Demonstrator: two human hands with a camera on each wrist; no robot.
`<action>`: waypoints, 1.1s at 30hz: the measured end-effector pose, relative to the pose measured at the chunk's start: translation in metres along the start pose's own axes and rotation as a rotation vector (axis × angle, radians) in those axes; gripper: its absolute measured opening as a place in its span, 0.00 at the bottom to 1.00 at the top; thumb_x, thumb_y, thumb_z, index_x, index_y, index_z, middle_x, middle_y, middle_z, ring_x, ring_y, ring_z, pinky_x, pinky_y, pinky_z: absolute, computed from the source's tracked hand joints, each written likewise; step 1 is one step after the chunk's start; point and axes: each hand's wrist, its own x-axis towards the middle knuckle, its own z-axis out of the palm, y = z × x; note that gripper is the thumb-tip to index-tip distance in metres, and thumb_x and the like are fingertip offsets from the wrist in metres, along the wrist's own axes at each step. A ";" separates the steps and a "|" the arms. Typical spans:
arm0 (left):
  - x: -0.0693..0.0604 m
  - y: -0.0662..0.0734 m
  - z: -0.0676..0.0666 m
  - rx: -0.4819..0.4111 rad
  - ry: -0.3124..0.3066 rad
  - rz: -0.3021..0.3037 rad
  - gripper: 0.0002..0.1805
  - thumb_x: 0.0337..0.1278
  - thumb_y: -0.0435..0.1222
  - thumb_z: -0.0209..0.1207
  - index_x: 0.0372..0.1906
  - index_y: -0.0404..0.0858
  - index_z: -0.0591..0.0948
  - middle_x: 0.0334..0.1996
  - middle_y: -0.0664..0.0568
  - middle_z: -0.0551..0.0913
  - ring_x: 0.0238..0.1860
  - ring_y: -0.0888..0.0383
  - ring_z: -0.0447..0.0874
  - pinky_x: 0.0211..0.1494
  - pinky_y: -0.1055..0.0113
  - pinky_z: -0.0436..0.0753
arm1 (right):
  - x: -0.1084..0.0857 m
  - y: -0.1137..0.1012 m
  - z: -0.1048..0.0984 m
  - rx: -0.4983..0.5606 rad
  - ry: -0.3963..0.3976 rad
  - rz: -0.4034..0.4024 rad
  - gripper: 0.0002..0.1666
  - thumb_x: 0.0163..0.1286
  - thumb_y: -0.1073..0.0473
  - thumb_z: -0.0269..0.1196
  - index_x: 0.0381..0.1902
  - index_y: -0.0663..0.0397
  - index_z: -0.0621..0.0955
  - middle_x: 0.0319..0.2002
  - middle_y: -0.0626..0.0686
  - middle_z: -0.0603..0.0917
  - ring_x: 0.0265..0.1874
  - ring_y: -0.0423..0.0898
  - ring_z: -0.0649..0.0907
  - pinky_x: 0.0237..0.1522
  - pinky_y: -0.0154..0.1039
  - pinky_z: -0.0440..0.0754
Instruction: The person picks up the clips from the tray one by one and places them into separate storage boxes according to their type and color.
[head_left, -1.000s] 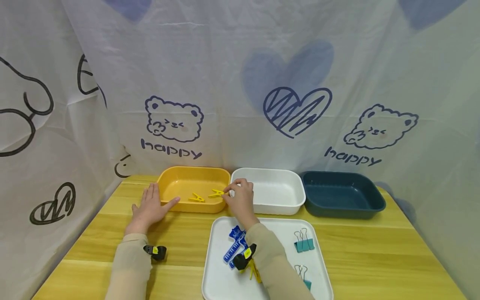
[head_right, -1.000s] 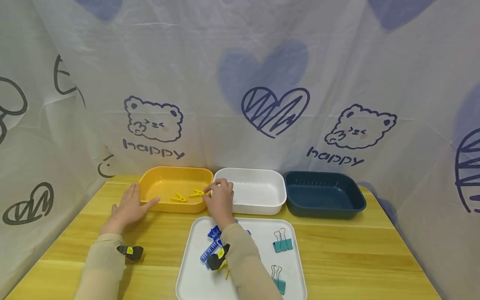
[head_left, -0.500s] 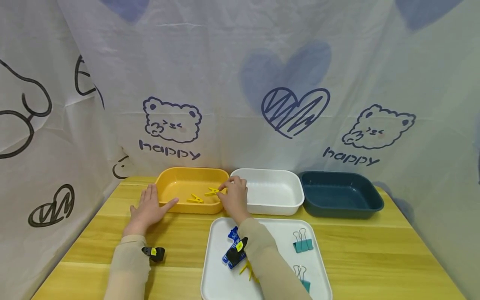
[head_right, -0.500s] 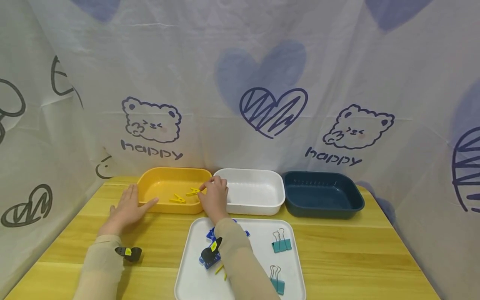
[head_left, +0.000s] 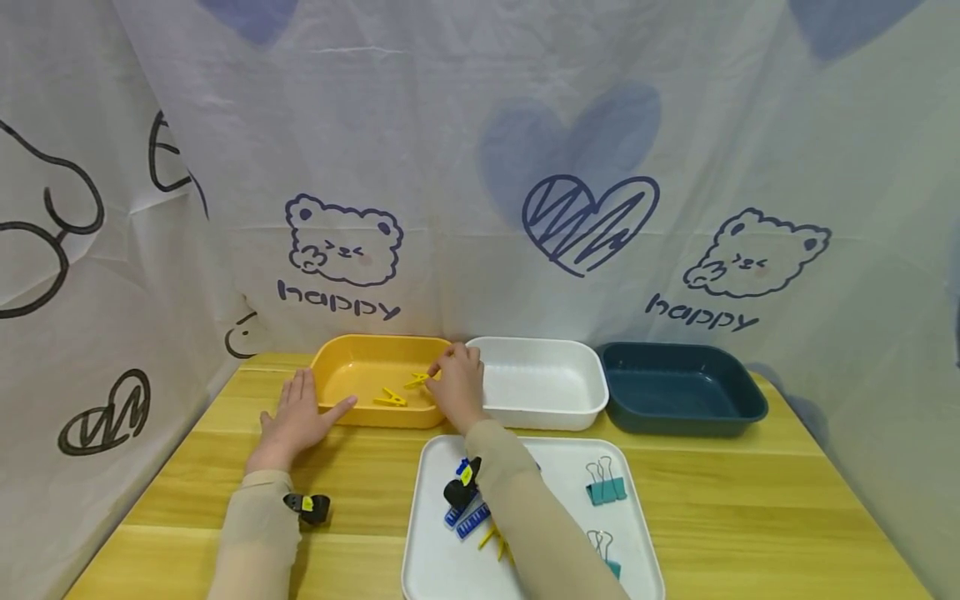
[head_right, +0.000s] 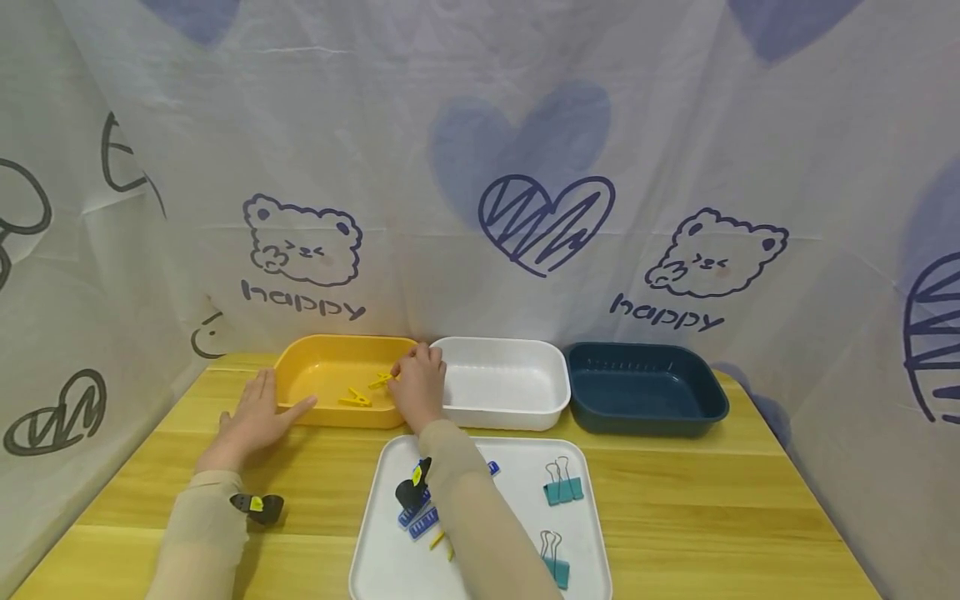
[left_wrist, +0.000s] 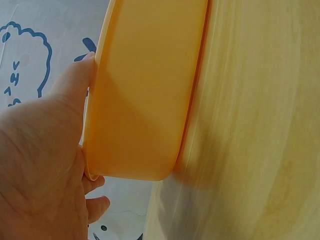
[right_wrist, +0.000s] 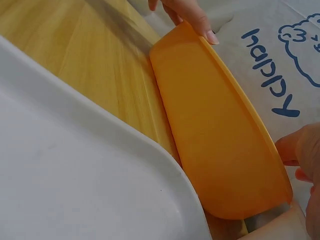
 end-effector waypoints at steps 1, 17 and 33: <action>0.000 0.000 0.000 0.000 0.000 0.001 0.63 0.57 0.73 0.41 0.75 0.28 0.33 0.76 0.31 0.30 0.76 0.32 0.28 0.65 0.21 0.36 | 0.001 0.000 0.001 -0.013 0.004 -0.012 0.06 0.60 0.54 0.71 0.27 0.48 0.85 0.48 0.50 0.76 0.51 0.49 0.69 0.55 0.43 0.70; 0.001 -0.001 0.001 0.009 0.006 -0.002 0.64 0.57 0.74 0.40 0.75 0.29 0.32 0.76 0.31 0.30 0.76 0.32 0.28 0.66 0.21 0.36 | 0.013 -0.005 0.009 -0.123 -0.065 -0.034 0.13 0.59 0.54 0.72 0.19 0.47 0.80 0.42 0.48 0.73 0.49 0.48 0.67 0.50 0.42 0.67; 0.004 -0.003 0.003 0.018 0.011 -0.009 0.64 0.56 0.74 0.39 0.75 0.28 0.33 0.76 0.31 0.31 0.77 0.32 0.30 0.66 0.21 0.37 | 0.020 -0.003 0.017 -0.287 -0.135 -0.033 0.09 0.66 0.58 0.61 0.31 0.55 0.85 0.43 0.52 0.76 0.48 0.50 0.67 0.48 0.43 0.68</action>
